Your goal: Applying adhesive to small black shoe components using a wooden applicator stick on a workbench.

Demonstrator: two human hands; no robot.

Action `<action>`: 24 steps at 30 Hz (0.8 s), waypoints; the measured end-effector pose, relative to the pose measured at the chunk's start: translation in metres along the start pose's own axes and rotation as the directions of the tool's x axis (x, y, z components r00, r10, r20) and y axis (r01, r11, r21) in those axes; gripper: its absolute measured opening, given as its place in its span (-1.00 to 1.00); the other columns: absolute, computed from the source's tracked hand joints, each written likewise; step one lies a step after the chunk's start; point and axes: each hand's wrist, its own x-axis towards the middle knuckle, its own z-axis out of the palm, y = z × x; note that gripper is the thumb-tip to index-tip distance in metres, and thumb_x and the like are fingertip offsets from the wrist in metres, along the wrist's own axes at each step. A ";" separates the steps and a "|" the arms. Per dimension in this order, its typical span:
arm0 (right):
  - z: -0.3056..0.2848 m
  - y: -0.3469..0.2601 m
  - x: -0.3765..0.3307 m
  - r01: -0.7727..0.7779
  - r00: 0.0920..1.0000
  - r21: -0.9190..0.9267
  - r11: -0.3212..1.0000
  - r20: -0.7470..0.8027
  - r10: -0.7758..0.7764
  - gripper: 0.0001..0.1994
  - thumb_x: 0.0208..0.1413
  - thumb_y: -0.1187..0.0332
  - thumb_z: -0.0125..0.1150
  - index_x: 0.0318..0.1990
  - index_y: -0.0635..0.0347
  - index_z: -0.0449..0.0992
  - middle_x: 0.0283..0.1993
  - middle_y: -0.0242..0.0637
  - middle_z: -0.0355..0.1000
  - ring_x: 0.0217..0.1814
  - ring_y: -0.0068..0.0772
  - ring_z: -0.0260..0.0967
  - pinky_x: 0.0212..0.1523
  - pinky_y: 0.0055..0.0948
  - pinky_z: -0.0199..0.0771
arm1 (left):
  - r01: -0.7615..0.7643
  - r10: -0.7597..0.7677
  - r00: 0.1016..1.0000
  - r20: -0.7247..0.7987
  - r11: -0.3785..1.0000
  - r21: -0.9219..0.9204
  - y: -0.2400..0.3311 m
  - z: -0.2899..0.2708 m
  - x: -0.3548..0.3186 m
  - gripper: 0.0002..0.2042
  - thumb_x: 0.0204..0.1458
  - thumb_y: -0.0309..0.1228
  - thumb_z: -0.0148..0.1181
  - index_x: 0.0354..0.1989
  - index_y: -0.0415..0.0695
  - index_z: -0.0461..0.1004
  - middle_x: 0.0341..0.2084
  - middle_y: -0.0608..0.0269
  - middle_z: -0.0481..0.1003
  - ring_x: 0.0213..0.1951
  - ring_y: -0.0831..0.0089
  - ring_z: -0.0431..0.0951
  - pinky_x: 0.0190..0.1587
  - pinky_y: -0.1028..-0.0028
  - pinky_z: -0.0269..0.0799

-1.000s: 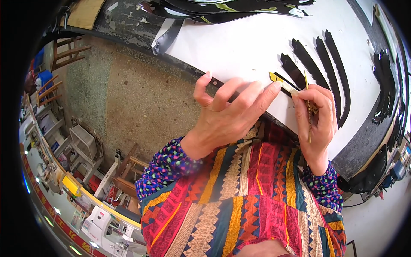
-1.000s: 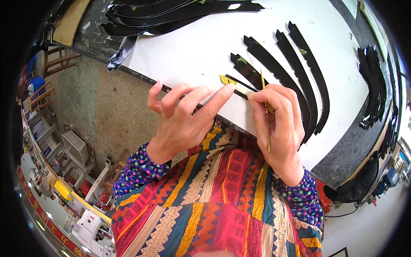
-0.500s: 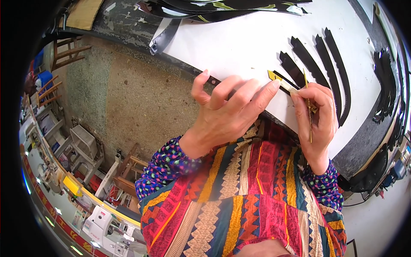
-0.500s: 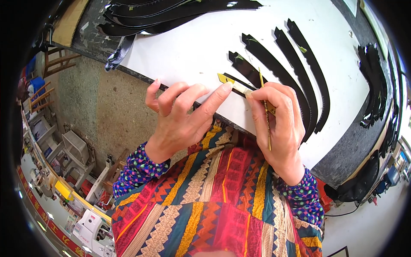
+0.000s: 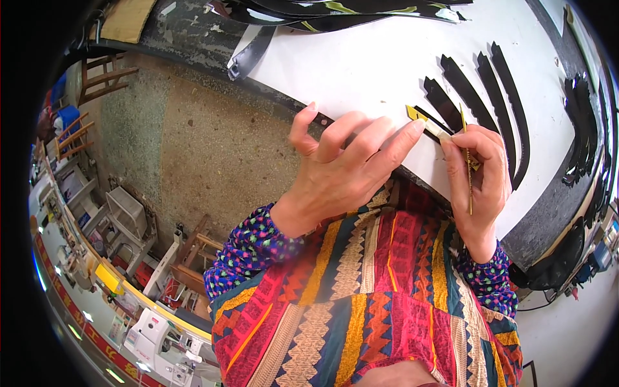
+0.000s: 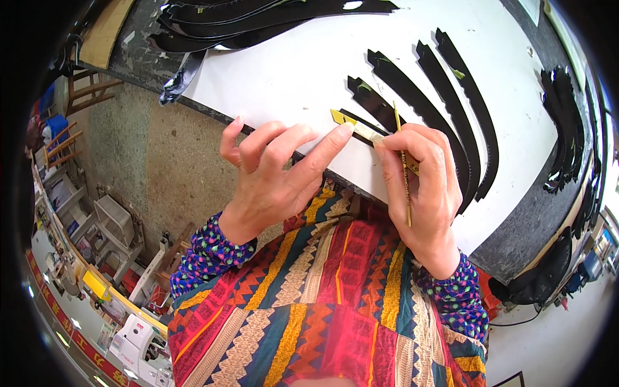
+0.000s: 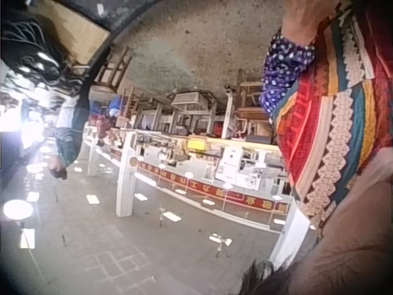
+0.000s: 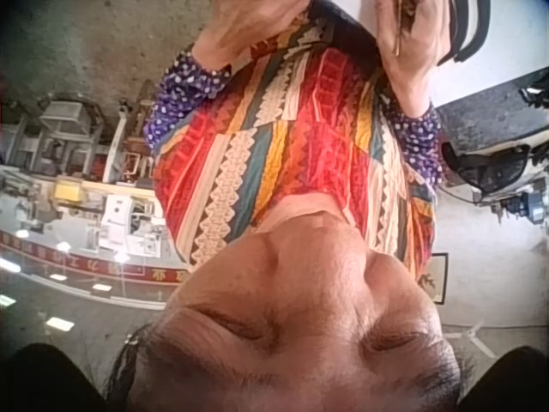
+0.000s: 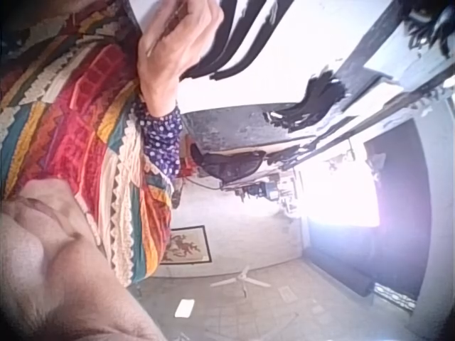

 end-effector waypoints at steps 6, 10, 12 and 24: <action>0.000 0.000 0.000 0.024 1.000 -0.008 1.000 -0.005 -0.024 -0.72 0.01 0.69 0.35 -0.13 0.32 0.47 -0.21 -0.11 0.46 -0.18 -0.20 0.48 -0.19 -0.40 0.50 | 0.001 -0.001 1.000 -0.002 1.000 -0.006 0.000 0.000 0.000 -0.53 -0.04 -0.41 0.24 0.10 0.28 0.59 -0.02 0.56 0.34 0.08 0.51 0.24 0.36 0.09 -0.22; 0.000 0.000 0.002 0.053 0.998 -0.021 0.998 -0.013 -0.054 -0.74 0.02 0.70 0.34 -0.14 0.32 0.48 -0.20 -0.11 0.47 -0.21 -0.24 0.47 -0.25 -0.43 0.50 | -0.007 0.007 1.000 0.027 1.000 -0.008 0.000 -0.002 0.004 -0.56 -0.03 -0.39 0.23 0.09 0.27 0.59 0.09 0.70 0.42 0.11 0.53 0.22 0.35 0.12 -0.21; -0.004 -0.002 0.004 0.050 0.999 -0.031 0.998 0.001 -0.050 -0.76 0.03 0.71 0.33 -0.15 0.31 0.50 -0.20 -0.11 0.47 -0.22 -0.26 0.47 -0.29 -0.45 0.49 | -0.011 0.011 1.000 0.024 1.000 -0.003 0.001 -0.002 0.005 -0.56 -0.02 -0.39 0.22 0.09 0.27 0.60 0.12 0.74 0.44 0.12 0.54 0.22 0.35 0.13 -0.21; -0.012 0.005 -0.009 0.042 0.999 -0.079 0.996 -0.026 -0.044 -0.78 0.04 0.73 0.27 -0.16 0.32 0.52 -0.17 -0.10 0.47 -0.27 -0.30 0.45 -0.35 -0.47 0.47 | -0.019 0.018 0.998 0.055 1.000 0.011 0.000 -0.002 0.009 -0.56 -0.03 -0.39 0.23 0.05 0.39 0.58 0.14 0.75 0.43 0.13 0.53 0.21 0.34 0.13 -0.21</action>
